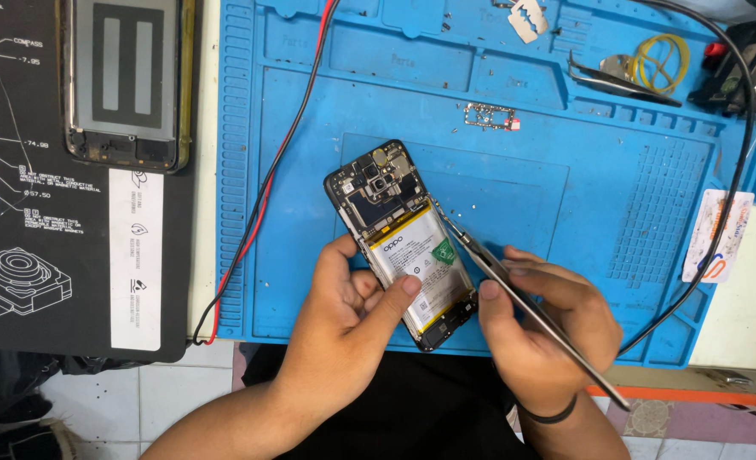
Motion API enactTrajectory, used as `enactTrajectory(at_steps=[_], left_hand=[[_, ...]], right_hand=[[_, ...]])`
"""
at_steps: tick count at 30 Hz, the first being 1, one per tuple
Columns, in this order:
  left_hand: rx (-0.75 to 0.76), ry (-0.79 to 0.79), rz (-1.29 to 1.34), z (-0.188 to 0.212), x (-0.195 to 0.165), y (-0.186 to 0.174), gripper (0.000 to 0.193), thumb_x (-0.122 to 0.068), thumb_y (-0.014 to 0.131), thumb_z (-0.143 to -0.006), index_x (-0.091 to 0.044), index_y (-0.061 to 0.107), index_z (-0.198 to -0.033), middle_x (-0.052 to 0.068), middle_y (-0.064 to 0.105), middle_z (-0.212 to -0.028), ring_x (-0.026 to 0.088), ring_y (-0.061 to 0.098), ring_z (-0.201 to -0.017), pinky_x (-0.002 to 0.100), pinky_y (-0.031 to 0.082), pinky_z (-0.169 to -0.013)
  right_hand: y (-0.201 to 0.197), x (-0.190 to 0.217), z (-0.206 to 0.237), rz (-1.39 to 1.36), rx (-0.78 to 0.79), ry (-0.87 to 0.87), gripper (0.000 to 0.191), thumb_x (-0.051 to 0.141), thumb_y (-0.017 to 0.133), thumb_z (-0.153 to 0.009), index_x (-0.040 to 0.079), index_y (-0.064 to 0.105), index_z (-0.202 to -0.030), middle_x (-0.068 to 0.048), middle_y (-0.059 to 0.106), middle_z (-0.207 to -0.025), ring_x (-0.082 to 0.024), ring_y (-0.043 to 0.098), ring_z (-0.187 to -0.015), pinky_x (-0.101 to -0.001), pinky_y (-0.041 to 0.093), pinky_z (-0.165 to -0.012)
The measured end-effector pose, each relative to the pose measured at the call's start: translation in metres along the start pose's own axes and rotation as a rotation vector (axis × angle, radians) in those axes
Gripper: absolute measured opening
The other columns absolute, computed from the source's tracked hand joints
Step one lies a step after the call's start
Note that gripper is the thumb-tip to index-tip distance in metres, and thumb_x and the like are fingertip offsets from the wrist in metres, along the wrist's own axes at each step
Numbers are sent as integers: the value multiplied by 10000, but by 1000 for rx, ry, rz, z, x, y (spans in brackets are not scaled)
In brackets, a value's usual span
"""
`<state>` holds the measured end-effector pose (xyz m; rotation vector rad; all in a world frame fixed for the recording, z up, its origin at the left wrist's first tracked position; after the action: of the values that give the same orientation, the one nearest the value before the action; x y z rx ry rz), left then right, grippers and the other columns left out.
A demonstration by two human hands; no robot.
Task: The person uses tweezers and a screwdriver to reassemble a disassembled smartphone on a blue work mat. They connect internal components, secure the chassis with screws, and power on the device to verify functionality.
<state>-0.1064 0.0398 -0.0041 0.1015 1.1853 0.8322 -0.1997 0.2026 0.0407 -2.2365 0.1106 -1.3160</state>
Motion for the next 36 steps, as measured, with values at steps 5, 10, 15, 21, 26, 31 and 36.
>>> enactTrajectory(at_steps=[5, 10, 15, 21, 26, 31, 36], left_hand=[[7, -14, 36, -2, 0, 1, 443, 6, 598, -985, 63, 348, -1346, 215, 733, -1108, 186, 730, -1002, 310, 606, -863], [5, -29, -14, -3, 1, 0, 441, 2, 600, -974, 54, 350, -1333, 213, 741, -1103, 185, 741, -999, 313, 619, -860], [-8, -18, 9, -4, 1, 1, 444, 7, 601, -971, 54, 354, -1336, 210, 737, -1101, 180, 734, -990, 307, 612, -853], [-24, -48, -38, -4, 3, -1, 451, -2, 609, -973, 47, 365, -1349, 218, 743, -1064, 181, 724, -935, 304, 599, -804], [-17, -36, 38, -6, 4, 0, 441, 2, 603, -965, 55, 352, -1324, 215, 732, -1096, 186, 735, -997, 310, 613, -863], [-28, -62, 31, -5, 5, -2, 458, -1, 604, -960, 48, 347, -1336, 222, 732, -1093, 197, 737, -1006, 319, 616, -866], [-10, -48, 28, -5, 4, -2, 473, -10, 601, -965, 48, 338, -1355, 221, 728, -1093, 197, 736, -1008, 325, 619, -863]], right_hand=[[-31, -32, -10, -524, 43, 422, 192, 8, 716, -1047, -57, 577, -1163, -224, 710, -1074, -273, 733, -1010, -435, 593, -1000], [-51, -65, -57, -743, 354, 645, 183, 2, 674, -1017, -41, 605, -1180, -220, 714, -1109, -305, 727, -1047, -522, 593, -1054], [-18, -84, -96, -752, 633, 683, 151, 19, 650, -1005, -33, 610, -1141, -219, 724, -1069, -324, 746, -1015, -526, 614, -946], [11, -84, -114, -819, 839, 608, 120, 70, 630, -1021, -16, 587, -1094, -210, 739, -1064, -306, 759, -1035, -480, 631, -957], [16, -80, -113, -647, 859, 480, 120, 49, 640, -1008, -11, 592, -1101, -187, 747, -1045, -261, 751, -1020, -390, 617, -933], [18, -78, -113, -553, 854, 494, 115, 30, 650, -974, -10, 604, -1071, -177, 763, -1014, -242, 758, -990, -367, 620, -909], [18, -77, -113, -535, 852, 483, 120, 21, 657, -965, -13, 605, -1067, -173, 763, -1011, -237, 760, -993, -361, 621, -907]])
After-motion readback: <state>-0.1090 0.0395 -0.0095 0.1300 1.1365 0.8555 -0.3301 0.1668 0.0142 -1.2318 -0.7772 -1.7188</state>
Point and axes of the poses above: each hand's wrist, its own z-axis away from the middle knuckle, its own y-axis out of the palm, x = y × z, the point moved 6 cm from there along -z, towards the middle knuckle
